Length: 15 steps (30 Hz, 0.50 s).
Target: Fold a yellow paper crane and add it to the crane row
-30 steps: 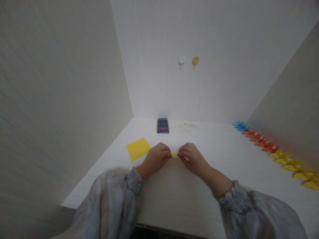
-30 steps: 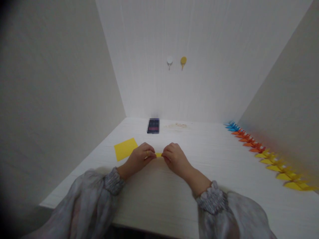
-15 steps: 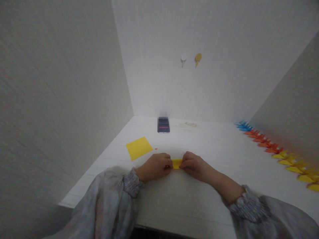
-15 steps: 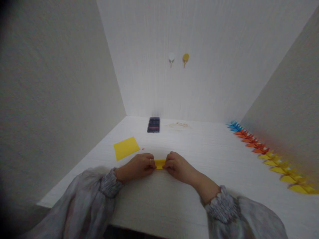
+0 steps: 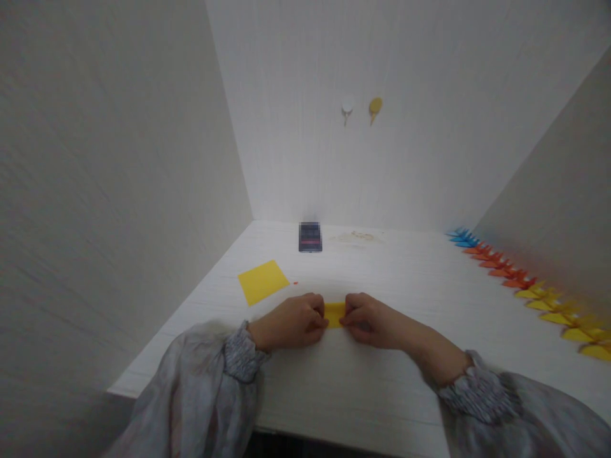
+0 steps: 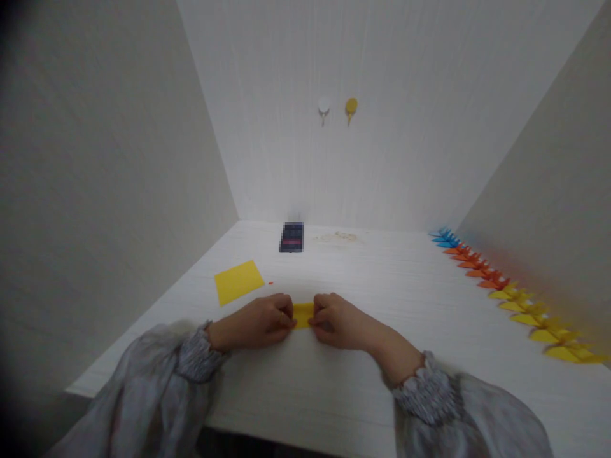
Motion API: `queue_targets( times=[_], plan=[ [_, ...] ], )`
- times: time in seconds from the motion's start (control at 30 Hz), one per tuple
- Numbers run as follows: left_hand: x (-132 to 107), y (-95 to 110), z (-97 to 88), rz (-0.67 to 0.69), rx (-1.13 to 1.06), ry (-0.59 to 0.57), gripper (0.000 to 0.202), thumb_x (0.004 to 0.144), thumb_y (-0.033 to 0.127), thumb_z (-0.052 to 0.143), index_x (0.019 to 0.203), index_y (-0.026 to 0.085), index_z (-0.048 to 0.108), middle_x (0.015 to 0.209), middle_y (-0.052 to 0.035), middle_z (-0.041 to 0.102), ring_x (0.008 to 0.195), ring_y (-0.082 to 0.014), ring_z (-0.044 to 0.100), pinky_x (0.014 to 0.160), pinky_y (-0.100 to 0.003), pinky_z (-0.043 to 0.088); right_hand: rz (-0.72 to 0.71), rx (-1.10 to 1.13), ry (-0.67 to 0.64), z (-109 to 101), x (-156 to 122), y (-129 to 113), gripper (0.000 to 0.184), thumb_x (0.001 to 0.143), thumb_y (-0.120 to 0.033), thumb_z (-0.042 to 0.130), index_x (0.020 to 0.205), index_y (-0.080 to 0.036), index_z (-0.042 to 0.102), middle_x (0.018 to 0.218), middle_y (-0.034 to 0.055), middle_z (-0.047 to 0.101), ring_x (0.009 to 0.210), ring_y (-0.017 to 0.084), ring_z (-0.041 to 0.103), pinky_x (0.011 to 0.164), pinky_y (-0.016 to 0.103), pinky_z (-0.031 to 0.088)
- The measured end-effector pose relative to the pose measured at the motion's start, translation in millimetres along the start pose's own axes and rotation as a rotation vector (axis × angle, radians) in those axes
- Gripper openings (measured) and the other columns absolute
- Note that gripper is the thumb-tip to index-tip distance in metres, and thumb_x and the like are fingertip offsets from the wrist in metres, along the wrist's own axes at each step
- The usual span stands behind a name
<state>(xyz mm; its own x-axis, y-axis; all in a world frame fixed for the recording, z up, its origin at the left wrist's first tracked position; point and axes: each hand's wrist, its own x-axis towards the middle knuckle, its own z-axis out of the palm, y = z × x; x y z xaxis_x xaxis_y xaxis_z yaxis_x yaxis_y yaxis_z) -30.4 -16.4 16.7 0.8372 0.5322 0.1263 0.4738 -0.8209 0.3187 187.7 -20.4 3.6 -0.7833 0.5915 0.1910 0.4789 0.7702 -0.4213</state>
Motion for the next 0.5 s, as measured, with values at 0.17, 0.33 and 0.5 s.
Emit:
queue_targets(
  times=[0.17,0.33,0.5],
  plan=[
    [-0.9,1.1,0.5,0.002,-0.022,0.021,0.02,0.078,0.023,0.044,0.081,0.018,0.063,0.111,-0.0065,0.049,0.089,-0.0154,0.05,0.078,-0.028,0.04,-0.002,-0.007,-0.004,-5.3,-1.5,-3.7,0.015,0.074,-0.013,0.049,0.07,-0.016,0.063,0.086,0.0061,0.053,0.076,0.014,0.05,0.071,0.028,0.04],
    [-0.9,2.2,0.7,0.048,0.016,0.019,0.025,0.081,0.022,0.038,0.084,0.017,0.063,0.118,-0.0075,0.048,0.095,-0.0167,0.049,0.085,-0.032,0.037,-0.024,-0.053,0.015,-8.7,-3.0,-3.6,0.017,0.073,-0.014,0.05,0.08,-0.019,0.065,0.102,0.0075,0.053,0.088,0.018,0.048,0.081,0.034,0.037],
    [0.5,3.0,0.8,0.063,0.057,0.028,0.025,0.082,0.02,0.037,0.083,0.017,0.062,0.117,-0.0065,0.051,0.09,-0.0155,0.049,0.081,-0.03,0.039,-0.059,-0.087,0.028,-9.6,-3.3,-4.2,0.02,0.074,-0.016,0.05,0.084,-0.023,0.066,0.108,0.0051,0.056,0.094,0.02,0.046,0.082,0.037,0.036]
  ],
)
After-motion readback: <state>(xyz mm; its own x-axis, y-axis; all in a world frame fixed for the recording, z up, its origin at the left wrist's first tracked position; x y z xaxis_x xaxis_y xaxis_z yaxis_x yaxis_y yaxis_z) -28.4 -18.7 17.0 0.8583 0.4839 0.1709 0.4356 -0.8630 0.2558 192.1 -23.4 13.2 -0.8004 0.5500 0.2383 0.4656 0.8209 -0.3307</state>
